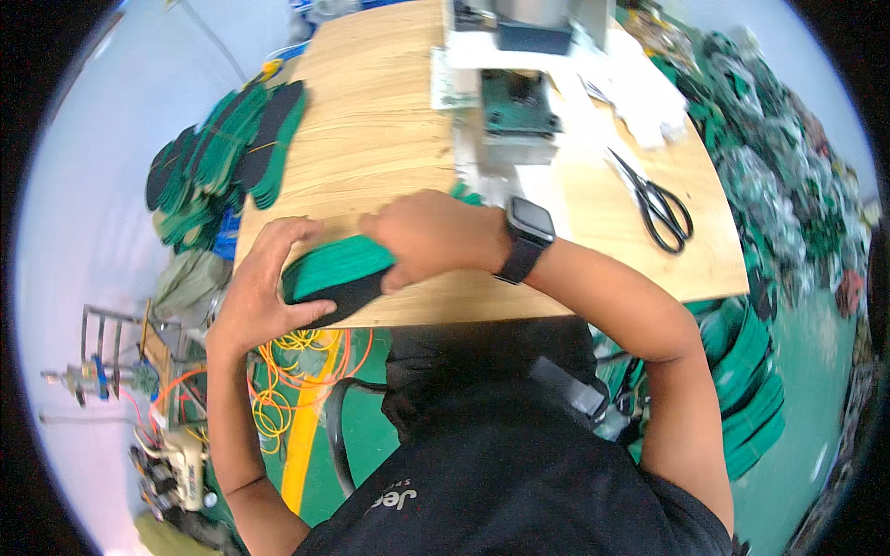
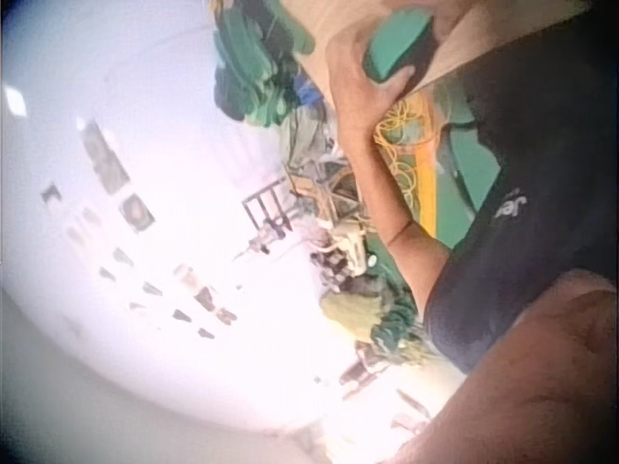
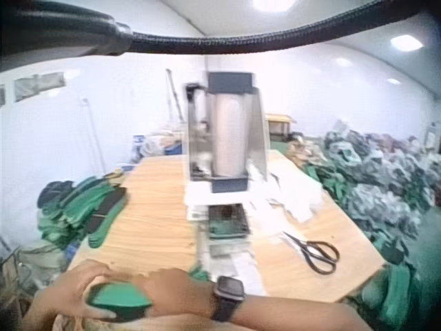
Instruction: The person picks up a stack of green and black shoe insoles, separates one, and places it on a metal guide. Using scissors, they cut a strip of circular size labels and manually peel and apply one label to the heel area of the insole before restacking it.
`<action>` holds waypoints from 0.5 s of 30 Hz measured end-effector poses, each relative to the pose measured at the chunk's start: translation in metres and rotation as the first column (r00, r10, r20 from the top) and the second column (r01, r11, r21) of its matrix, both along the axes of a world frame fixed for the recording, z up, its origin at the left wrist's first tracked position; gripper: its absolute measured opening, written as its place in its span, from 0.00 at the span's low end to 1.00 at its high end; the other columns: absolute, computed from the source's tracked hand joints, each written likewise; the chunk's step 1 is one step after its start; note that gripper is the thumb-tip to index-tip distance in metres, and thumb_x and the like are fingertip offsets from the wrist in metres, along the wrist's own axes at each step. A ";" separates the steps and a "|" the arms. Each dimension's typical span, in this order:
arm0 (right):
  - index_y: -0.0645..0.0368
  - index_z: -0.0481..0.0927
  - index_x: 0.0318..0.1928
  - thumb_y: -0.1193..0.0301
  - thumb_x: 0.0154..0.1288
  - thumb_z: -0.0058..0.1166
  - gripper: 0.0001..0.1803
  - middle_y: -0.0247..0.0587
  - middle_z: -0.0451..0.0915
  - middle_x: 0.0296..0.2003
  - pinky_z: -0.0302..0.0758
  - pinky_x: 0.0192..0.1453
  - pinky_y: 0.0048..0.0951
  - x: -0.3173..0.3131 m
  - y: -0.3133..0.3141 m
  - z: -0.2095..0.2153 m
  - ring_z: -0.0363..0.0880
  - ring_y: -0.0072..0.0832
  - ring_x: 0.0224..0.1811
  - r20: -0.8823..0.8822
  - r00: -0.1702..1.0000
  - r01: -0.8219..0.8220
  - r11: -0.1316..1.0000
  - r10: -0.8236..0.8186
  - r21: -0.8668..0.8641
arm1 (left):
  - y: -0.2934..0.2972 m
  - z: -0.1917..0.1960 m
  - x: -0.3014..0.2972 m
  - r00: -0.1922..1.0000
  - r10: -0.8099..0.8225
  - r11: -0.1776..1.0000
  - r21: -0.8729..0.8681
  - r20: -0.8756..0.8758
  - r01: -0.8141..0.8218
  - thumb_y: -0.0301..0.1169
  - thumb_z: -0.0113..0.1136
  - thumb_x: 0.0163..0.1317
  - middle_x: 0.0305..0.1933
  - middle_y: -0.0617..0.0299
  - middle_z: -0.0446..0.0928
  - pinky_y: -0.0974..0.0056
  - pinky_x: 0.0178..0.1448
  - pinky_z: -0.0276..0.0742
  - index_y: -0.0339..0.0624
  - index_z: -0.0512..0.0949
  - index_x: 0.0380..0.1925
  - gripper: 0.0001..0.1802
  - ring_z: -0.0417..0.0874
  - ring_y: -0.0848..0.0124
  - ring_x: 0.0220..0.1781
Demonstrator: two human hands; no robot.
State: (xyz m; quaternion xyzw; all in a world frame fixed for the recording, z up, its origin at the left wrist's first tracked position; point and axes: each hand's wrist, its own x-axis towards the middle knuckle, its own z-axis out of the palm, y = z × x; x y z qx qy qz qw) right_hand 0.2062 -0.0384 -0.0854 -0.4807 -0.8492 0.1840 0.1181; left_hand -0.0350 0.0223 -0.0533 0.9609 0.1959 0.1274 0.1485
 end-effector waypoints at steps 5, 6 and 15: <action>0.65 0.71 0.39 0.57 0.47 0.66 0.27 0.55 0.77 0.37 0.73 0.43 0.46 -0.027 0.003 -0.022 0.77 0.51 0.41 -0.127 0.990 0.098 0.942 -0.059 0.322 | 0.004 -0.093 -0.067 0.853 0.412 0.807 -0.563 0.321 -0.178 0.33 0.78 0.33 0.67 0.49 0.61 0.56 0.73 0.54 0.40 0.56 0.68 0.59 0.61 0.56 0.70; 0.65 0.71 0.40 0.57 0.48 0.66 0.27 0.55 0.77 0.37 0.73 0.43 0.46 -0.030 0.004 -0.021 0.76 0.51 0.41 -0.121 0.989 0.115 0.949 -0.083 0.293 | 0.003 -0.090 -0.057 0.905 0.323 0.922 -0.308 0.278 -0.234 0.42 0.76 0.39 0.68 0.51 0.61 0.55 0.73 0.53 0.39 0.56 0.68 0.56 0.60 0.57 0.71; 0.62 0.73 0.52 0.57 0.47 0.70 0.35 0.50 0.78 0.38 0.74 0.46 0.40 0.034 -0.139 0.043 0.77 0.45 0.42 -0.181 0.928 0.359 0.909 -0.325 0.210 | 0.138 -0.063 -0.035 0.587 0.513 0.856 -0.323 0.626 -0.404 0.34 0.62 0.59 0.57 0.54 0.70 0.62 0.59 0.72 0.39 0.72 0.57 0.25 0.71 0.64 0.60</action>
